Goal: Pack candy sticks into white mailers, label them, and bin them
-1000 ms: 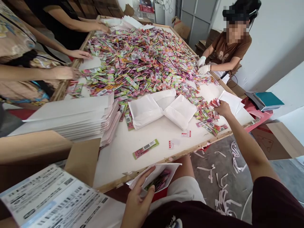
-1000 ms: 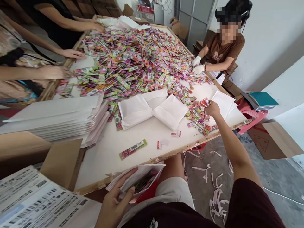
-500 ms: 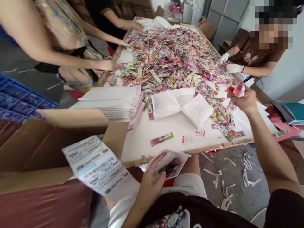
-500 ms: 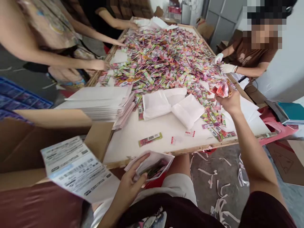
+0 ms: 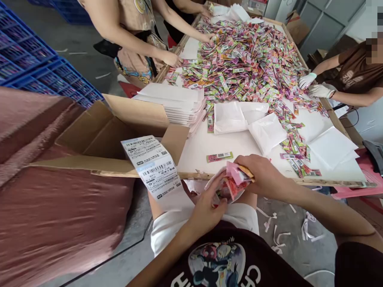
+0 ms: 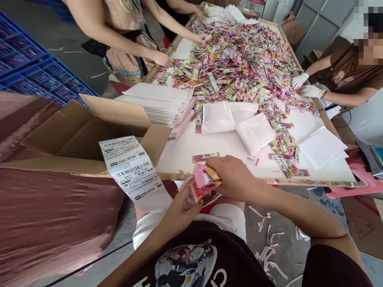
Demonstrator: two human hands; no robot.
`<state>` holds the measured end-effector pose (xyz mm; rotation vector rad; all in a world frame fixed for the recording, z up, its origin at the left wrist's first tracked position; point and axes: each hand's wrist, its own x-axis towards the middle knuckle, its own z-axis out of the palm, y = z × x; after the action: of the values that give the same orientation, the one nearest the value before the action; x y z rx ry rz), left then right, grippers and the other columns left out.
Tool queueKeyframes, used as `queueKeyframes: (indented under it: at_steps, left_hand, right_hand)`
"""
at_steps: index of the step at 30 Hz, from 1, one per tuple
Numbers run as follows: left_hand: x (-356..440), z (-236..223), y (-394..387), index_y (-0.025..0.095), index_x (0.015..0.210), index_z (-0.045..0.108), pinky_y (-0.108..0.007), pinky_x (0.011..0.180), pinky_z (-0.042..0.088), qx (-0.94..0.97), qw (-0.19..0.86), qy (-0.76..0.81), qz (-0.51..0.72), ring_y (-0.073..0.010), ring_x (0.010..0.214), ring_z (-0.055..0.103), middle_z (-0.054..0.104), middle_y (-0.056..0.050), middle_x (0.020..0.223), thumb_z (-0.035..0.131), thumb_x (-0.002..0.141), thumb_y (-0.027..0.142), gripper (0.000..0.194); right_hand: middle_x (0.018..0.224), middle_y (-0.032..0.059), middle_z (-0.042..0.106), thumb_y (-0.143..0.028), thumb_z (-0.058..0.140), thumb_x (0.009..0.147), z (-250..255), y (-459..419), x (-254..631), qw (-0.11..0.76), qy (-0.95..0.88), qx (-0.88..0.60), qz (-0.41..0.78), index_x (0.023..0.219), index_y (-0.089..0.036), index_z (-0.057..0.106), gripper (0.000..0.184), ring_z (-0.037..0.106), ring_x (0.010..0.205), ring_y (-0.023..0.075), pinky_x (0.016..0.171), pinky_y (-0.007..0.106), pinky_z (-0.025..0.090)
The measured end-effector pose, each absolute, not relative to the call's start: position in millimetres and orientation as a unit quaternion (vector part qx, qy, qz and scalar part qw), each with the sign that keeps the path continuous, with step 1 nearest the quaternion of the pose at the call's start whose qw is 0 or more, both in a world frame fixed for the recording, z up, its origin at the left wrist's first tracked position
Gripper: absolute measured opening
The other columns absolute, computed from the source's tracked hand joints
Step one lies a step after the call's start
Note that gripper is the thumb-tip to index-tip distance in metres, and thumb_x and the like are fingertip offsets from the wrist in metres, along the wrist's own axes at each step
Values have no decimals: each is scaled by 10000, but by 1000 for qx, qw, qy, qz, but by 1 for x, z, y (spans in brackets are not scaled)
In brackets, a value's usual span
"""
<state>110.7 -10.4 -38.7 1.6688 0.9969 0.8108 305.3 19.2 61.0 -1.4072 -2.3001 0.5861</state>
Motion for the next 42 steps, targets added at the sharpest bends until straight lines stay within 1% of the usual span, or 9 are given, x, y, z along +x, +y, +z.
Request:
queueKeyframes:
  at_steps: [5, 8, 14, 20, 26, 33, 36, 39, 42]
  left_hand:
    - [113, -45, -11, 170, 1206, 658, -540, 1022, 467, 677, 498, 424, 338, -346, 1131, 627, 725, -111, 1124, 574, 779, 162, 436]
    - [111, -46, -10, 184, 1168, 681, -522, 1040, 455, 637, 526, 419, 377, -336, 1156, 617, 735, -91, 1061, 584, 750, 146, 431]
    - [112, -47, -10, 187, 1247, 623, -468, 1175, 303, 574, 535, 441, 435, -286, 1343, 494, 634, -105, 1307, 549, 687, 75, 576]
    - [125, -47, -12, 151, 1106, 652, -538, 1074, 416, 607, 522, 430, 417, -320, 1117, 635, 709, -120, 1095, 566, 687, 94, 432]
    - [115, 0, -2, 153, 1392, 495, -468, 1164, 333, 613, 554, 384, 412, -311, 1386, 440, 518, -137, 1470, 638, 780, 189, 629]
    - [137, 87, 17, 208, 1415, 510, -406, 1182, 333, 639, 544, 287, 462, -272, 1404, 435, 514, -42, 1500, 577, 763, 107, 663]
    - [149, 83, 37, 171, 1369, 555, -408, 1188, 315, 663, 508, 271, 479, -267, 1416, 418, 560, -58, 1458, 560, 724, 102, 649]
    - [156, 58, 60, 90, 1243, 635, -479, 1140, 362, 660, 518, 308, 448, -318, 1297, 543, 627, -153, 1360, 552, 684, 136, 567]
    - [157, 44, 74, 112, 1240, 643, -473, 1122, 371, 647, 528, 321, 446, -315, 1302, 532, 620, -151, 1369, 592, 776, 244, 485]
  right_hand:
    - [910, 25, 660, -255, 653, 793, 39, 10, 272, 396, -692, -501, 336, 968, -209, 571, 198, 612, 818, 170, 710, 276, 479]
    - [898, 15, 652, -297, 647, 817, 11, -1, 261, 486, -598, -526, 360, 969, -214, 550, 198, 618, 816, 163, 733, 283, 505]
    - [734, -26, 564, -220, 643, 751, -25, -14, 268, 342, -627, -616, 333, 824, -214, 498, 163, 501, 664, 152, 624, 278, 412]
    - [1036, 73, 562, -215, 652, 772, -18, -9, 264, 339, -677, -583, 295, 1047, -193, 467, 332, 535, 948, 218, 823, 364, 475]
    - [1274, 142, 541, -443, 571, 936, 47, -11, 291, 196, -810, -496, 244, 1239, -185, 496, 405, 488, 1235, 277, 1046, 474, 423]
    - [1055, 100, 650, -397, 599, 935, 137, -9, 310, 238, -804, -535, 98, 1231, -210, 545, 355, 632, 954, 253, 817, 390, 518]
    - [1047, 95, 657, -396, 643, 906, 138, 5, 320, 232, -810, -533, 77, 1171, -214, 602, 324, 631, 966, 261, 828, 393, 506]
    - [1056, 97, 654, -373, 688, 873, 126, 21, 337, 185, -819, -536, 87, 1132, -195, 646, 317, 639, 940, 252, 829, 388, 500]
    - [1065, 99, 657, -332, 667, 894, 117, 29, 348, 210, -821, -524, 89, 1128, -180, 658, 280, 650, 902, 217, 814, 353, 499]
